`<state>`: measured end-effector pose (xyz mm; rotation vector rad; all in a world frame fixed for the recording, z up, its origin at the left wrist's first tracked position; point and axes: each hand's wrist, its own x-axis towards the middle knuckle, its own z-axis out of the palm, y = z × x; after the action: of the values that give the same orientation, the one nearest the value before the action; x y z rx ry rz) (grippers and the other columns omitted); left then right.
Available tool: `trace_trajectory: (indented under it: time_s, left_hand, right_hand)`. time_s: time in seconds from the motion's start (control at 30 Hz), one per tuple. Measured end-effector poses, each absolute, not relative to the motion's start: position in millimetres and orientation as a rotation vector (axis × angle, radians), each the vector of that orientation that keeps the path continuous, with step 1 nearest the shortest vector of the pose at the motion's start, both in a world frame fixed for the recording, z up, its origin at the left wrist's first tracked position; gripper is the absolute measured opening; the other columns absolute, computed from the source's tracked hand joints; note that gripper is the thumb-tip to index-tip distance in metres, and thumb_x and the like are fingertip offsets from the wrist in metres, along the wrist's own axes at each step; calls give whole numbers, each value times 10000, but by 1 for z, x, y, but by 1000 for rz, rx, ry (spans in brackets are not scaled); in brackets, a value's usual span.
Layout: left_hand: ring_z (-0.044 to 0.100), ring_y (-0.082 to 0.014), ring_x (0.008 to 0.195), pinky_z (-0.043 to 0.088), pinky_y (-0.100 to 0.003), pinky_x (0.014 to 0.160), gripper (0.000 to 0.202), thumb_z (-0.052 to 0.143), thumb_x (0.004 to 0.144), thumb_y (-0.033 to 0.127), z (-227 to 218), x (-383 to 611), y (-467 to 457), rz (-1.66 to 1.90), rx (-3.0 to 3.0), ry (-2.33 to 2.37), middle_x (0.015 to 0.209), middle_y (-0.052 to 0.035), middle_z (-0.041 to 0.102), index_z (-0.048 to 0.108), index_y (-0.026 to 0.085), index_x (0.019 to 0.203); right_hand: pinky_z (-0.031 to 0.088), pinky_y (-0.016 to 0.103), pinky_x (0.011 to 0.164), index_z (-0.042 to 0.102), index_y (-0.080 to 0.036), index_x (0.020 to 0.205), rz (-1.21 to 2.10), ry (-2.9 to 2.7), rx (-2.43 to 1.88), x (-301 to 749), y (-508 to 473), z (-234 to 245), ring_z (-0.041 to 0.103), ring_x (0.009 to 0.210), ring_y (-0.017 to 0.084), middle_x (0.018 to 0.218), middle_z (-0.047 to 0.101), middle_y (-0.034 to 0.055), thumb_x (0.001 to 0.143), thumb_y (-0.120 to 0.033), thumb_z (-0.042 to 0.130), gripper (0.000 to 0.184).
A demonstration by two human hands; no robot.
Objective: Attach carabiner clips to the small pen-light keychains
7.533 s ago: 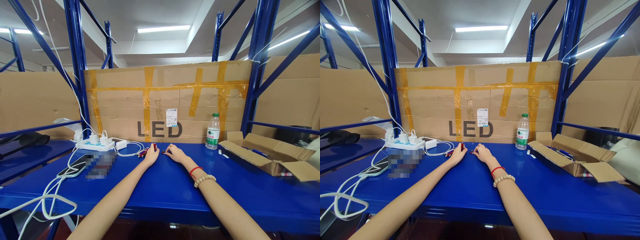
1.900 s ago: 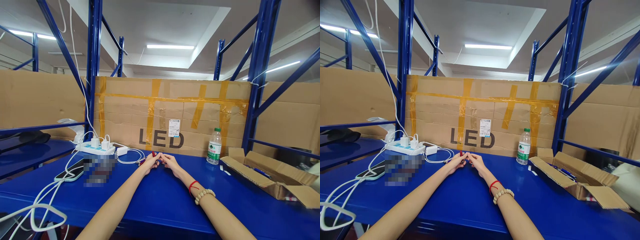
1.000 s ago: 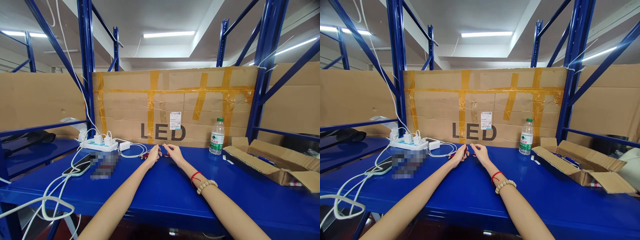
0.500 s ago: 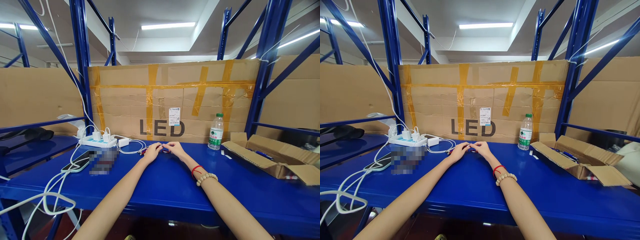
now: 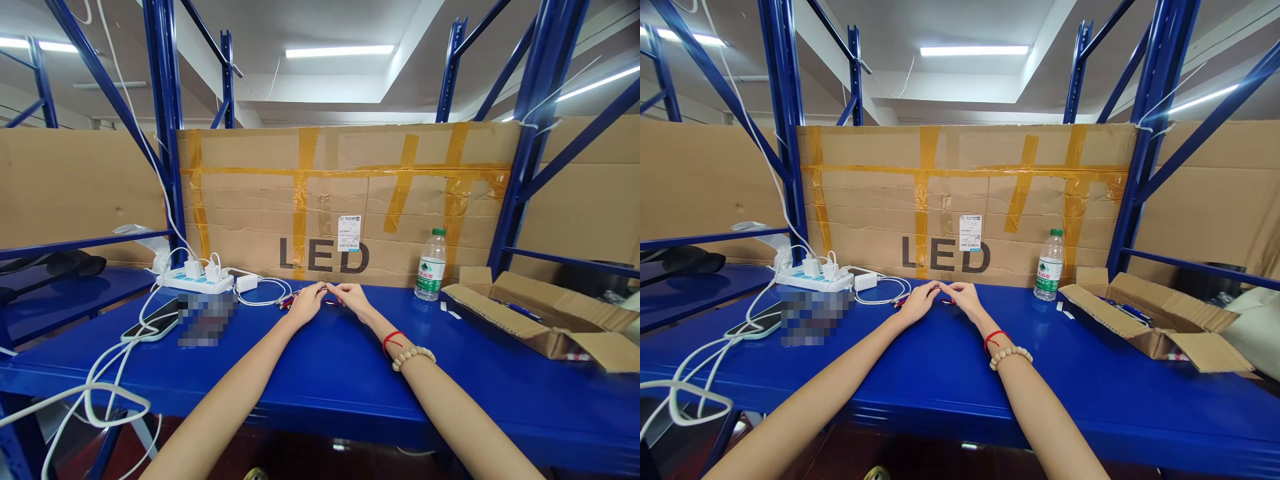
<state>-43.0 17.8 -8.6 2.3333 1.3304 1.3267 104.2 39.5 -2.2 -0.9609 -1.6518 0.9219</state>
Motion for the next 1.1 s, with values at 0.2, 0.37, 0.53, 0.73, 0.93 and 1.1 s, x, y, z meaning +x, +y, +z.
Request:
trace_trajectory:
  time_s: [0.2,0.37,0.53,0.73,0.93,1.1]
  left_hand:
    - [573,-185,810,414,-266,743,204,385,837,236,-12,-45,24,1315,2213,1423,867,-33,635,582,213,887]
    - [563,-166,789,410,-251,725,217,352,844,227,-10,-44,21,1240,2249,1358,850,-26,622,563,190,883]
    - [549,-154,796,407,-247,728,200,348,848,248,-11,-41,18,1154,2292,1344,844,-10,604,536,181,842]
    - [545,-137,751,405,-233,694,155,363,847,252,-18,-38,15,1099,2276,1364,766,6,578,473,176,768]
    - [546,-142,751,408,-242,689,139,359,858,269,-21,-42,16,1054,2372,1347,776,4,576,458,189,801]
    - [556,-149,745,413,-252,704,140,362,863,278,-17,-44,14,1040,2421,1407,774,5,587,477,202,837]
  right_hand:
    - [293,181,386,664,-122,872,942,-1610,-865,101,37,-3,402,452,47,662,588,9,571,-425,683,427]
    - [308,168,402,689,-130,828,970,-1646,-883,108,41,-4,424,486,51,673,607,22,556,-402,702,385]
    - [300,162,400,693,-129,833,1040,-1700,-886,116,46,-4,430,500,53,653,601,19,529,-403,718,409]
    - [295,160,398,689,-125,769,1122,-1733,-933,121,46,-4,419,483,46,600,574,3,487,-410,735,404]
    - [305,160,388,669,-121,677,1084,-1814,-947,119,43,-4,423,473,47,580,562,-4,479,-391,745,344]
    - [315,155,382,656,-119,665,1043,-1830,-964,118,41,-4,435,487,56,564,549,-7,497,-397,742,336]
